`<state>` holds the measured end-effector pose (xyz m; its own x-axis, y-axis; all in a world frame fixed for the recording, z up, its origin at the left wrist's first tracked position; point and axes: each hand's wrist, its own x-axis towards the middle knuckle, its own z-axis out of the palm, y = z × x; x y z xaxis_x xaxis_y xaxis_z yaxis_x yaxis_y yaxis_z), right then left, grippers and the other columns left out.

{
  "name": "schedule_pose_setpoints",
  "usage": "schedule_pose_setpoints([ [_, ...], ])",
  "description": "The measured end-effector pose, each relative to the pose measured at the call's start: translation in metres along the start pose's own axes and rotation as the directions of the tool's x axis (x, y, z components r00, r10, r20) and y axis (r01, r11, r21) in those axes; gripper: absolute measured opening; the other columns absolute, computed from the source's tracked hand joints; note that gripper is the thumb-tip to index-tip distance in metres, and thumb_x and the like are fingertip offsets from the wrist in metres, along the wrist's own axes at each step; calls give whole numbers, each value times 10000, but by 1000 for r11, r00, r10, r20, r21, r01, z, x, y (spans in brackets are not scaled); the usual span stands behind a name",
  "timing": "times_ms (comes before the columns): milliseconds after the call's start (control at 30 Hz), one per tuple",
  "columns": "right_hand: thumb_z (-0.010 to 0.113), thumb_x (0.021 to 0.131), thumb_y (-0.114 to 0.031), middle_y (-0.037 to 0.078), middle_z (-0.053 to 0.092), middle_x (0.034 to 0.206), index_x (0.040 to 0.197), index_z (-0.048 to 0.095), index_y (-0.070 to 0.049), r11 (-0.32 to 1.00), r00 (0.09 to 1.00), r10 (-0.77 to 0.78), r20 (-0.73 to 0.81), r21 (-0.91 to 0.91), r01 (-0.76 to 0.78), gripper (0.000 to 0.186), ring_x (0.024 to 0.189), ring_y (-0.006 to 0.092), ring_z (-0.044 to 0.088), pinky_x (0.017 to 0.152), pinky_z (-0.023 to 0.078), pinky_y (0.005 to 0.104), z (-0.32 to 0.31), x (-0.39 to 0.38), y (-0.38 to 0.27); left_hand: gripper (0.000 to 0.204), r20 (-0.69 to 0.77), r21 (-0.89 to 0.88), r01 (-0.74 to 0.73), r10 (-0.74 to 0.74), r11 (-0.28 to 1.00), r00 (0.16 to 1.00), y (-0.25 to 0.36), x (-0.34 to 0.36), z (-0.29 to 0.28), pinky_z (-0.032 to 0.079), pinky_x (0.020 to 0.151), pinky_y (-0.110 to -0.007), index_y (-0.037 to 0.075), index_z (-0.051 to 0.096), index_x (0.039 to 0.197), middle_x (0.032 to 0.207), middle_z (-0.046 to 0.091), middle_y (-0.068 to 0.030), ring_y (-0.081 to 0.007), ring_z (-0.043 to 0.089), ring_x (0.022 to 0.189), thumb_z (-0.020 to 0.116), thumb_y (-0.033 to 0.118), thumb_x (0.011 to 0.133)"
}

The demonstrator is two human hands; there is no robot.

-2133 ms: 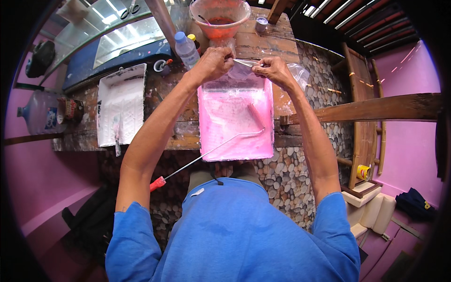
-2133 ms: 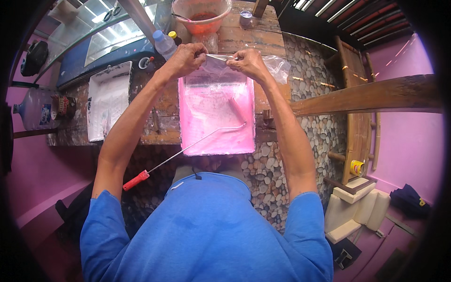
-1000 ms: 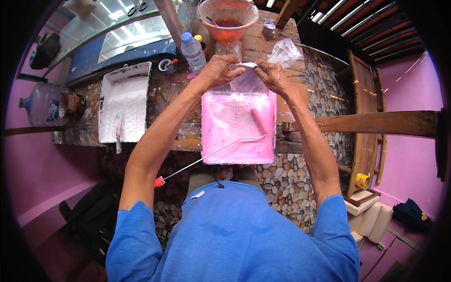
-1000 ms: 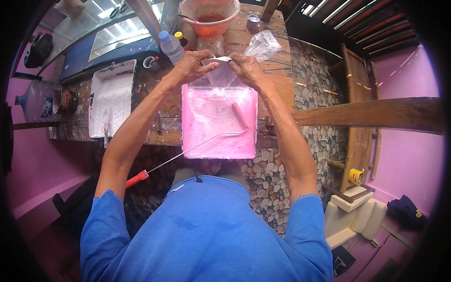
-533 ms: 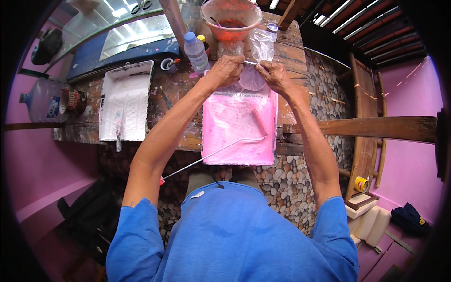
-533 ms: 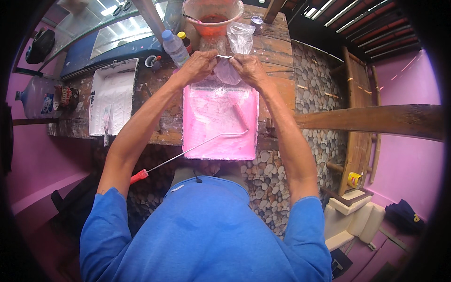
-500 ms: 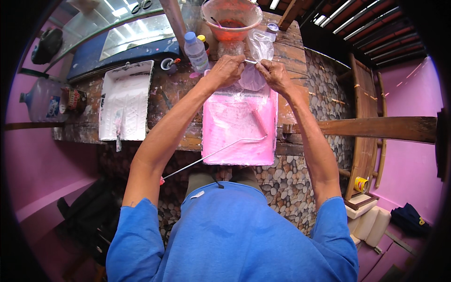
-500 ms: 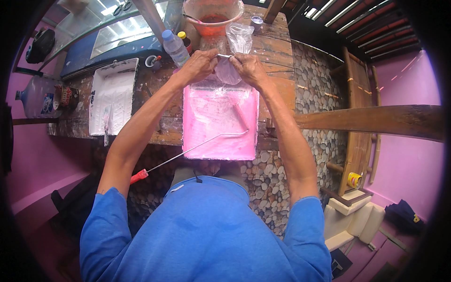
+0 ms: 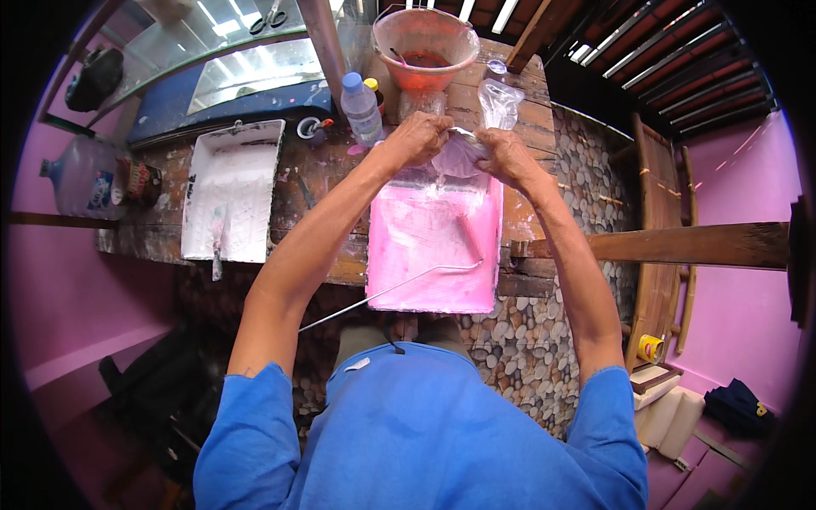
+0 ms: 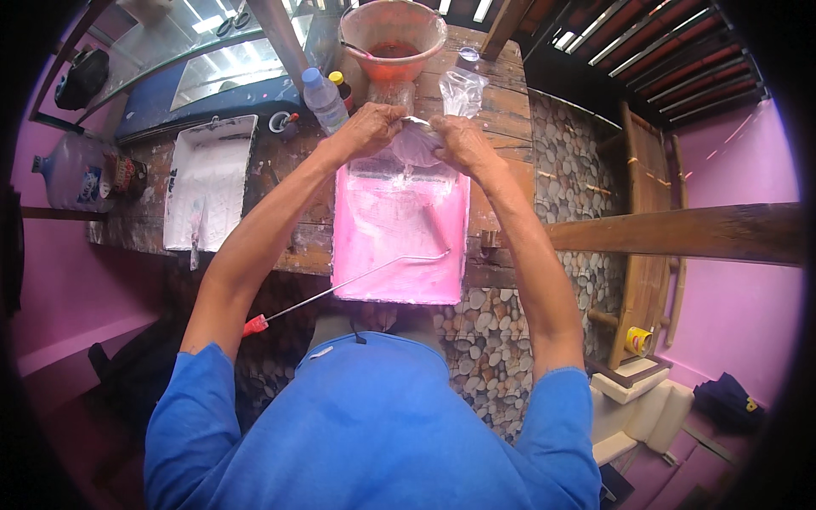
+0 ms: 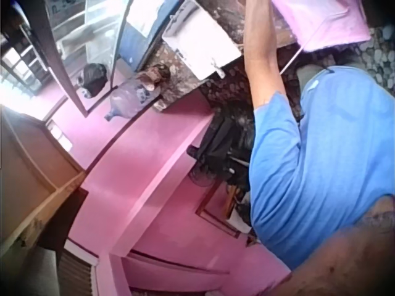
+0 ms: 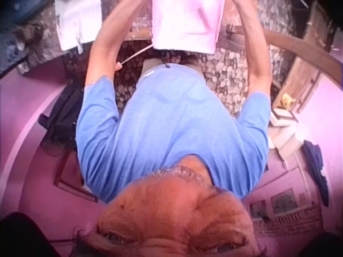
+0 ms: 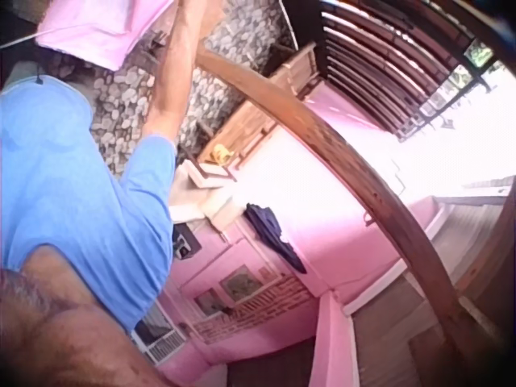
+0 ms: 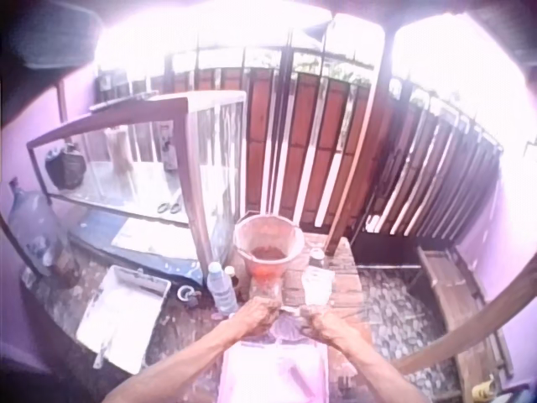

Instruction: The person pours a white powder from a plastic bag into a pink paint tray and then uses a paint roller to mix the contents. The person also handles a water bottle and a rag during the process.

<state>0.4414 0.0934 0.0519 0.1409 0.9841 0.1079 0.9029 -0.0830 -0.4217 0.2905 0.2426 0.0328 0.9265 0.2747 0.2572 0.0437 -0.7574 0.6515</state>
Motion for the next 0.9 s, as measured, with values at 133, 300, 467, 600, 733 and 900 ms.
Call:
schedule_pose_setpoints([
  [133,597,761,-140,194,623,849,866,604,-12,996,998,-12,59,-92,18,165,832,376,612,736,479,451,3,5,5,118,-3,108,22,-22,994,1000,-2,-2,4,435,660,-478,12,525,847,762,578,-224,-420,571,774,527,130,860],
  [300,549,795,-175,196,623,870,826,590,-32,982,999,5,42,-189,3,151,818,375,611,705,474,468,1,9,4,149,9,147,59,-61,987,998,7,-4,-2,433,665,-482,14,536,850,784,576,-222,-413,570,791,538,163,857],
  [467,512,808,-148,221,616,869,893,560,-51,981,999,-30,-13,-190,27,138,824,405,599,698,463,492,8,7,5,163,29,111,-21,18,994,999,0,-2,1,441,673,-482,14,558,875,783,585,-224,-407,576,782,553,175,844],
  [600,473,813,-113,245,607,862,921,529,-32,997,999,35,-13,-75,-36,147,836,441,582,716,449,513,12,11,10,148,-43,124,41,-36,991,998,-2,3,14,451,684,-478,14,570,884,784,598,-230,-401,591,778,554,148,821],
  [733,461,799,-88,270,601,858,964,521,-14,998,999,50,-17,30,-50,190,849,455,573,742,444,515,12,11,10,147,-106,12,101,-99,995,989,4,0,14,472,679,-459,-14,582,847,761,616,-234,-399,608,753,540,120,801],
  [900,446,780,-59,288,588,944,1058,540,7,987,1000,-9,-3,161,9,302,919,437,568,810,437,483,8,12,7,177,-86,39,186,-183,982,979,8,2,5,477,680,-454,-13,613,832,766,617,-245,-404,617,760,551,149,795],
])
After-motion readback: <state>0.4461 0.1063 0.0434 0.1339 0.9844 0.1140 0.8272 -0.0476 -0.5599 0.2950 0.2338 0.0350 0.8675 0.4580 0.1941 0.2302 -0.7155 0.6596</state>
